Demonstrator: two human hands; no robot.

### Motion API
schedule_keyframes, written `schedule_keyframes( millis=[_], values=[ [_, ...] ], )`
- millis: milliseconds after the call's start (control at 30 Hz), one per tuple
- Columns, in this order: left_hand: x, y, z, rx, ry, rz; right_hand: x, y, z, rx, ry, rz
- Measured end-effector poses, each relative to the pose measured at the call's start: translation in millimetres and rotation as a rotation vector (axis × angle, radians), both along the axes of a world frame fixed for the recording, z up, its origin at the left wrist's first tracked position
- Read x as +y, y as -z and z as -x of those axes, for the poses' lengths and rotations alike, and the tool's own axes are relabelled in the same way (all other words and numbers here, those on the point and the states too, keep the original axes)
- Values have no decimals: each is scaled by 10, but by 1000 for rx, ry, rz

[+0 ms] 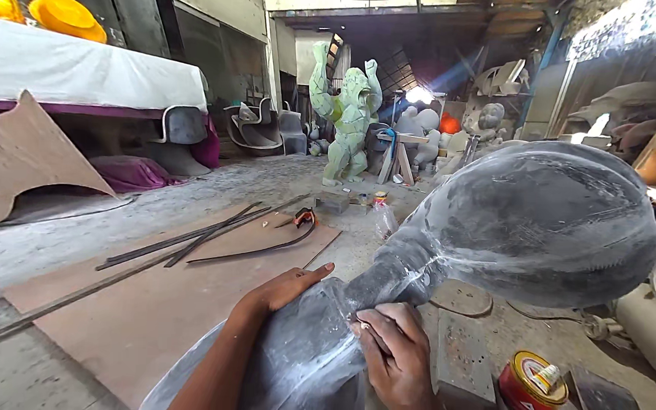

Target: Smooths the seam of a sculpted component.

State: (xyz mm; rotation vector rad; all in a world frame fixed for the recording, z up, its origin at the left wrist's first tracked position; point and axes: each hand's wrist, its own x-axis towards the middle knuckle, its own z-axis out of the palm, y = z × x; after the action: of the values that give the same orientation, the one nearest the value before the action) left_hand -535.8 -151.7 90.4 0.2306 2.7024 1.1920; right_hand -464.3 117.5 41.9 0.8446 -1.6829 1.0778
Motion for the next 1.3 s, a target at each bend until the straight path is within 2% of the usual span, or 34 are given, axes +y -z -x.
schedule_keyframes(
  millis=[133, 233, 400, 500, 567, 667, 833, 967, 1100, 1233, 1300],
  values=[
    [22, -6, -39, -7, -26, -30, 126, 359, -56, 96, 80, 42],
    [82, -82, -96, -8, -38, -19, -28, 95, -12, 188, 109, 28],
    [62, -138, -144, -17, -31, -34, 154, 405, -36, 249, 120, -79],
    [67, -115, -125, -33, -29, -46, -18, 135, -19, 276, 108, -77],
    [75, -66, -134, -25, -24, -47, -37, 151, -41, 271, 99, -78],
    [42, -123, -130, -22, -37, -53, 154, 401, -50, 268, 141, -133],
    [84, -89, -162, -31, -28, -78, -121, 16, -33, 251, 115, -60],
    [92, -104, -164, -16, -55, -48, 127, 415, -109, 218, 136, -67],
    [114, -109, -171, -26, -47, -62, -35, 122, -80, 187, 115, -51],
    [74, -98, -157, -14, -53, -45, 127, 353, -132, 136, 118, -28],
    [81, -130, -162, -27, -68, -48, 111, 330, -88, 163, 101, -28]
  ],
)
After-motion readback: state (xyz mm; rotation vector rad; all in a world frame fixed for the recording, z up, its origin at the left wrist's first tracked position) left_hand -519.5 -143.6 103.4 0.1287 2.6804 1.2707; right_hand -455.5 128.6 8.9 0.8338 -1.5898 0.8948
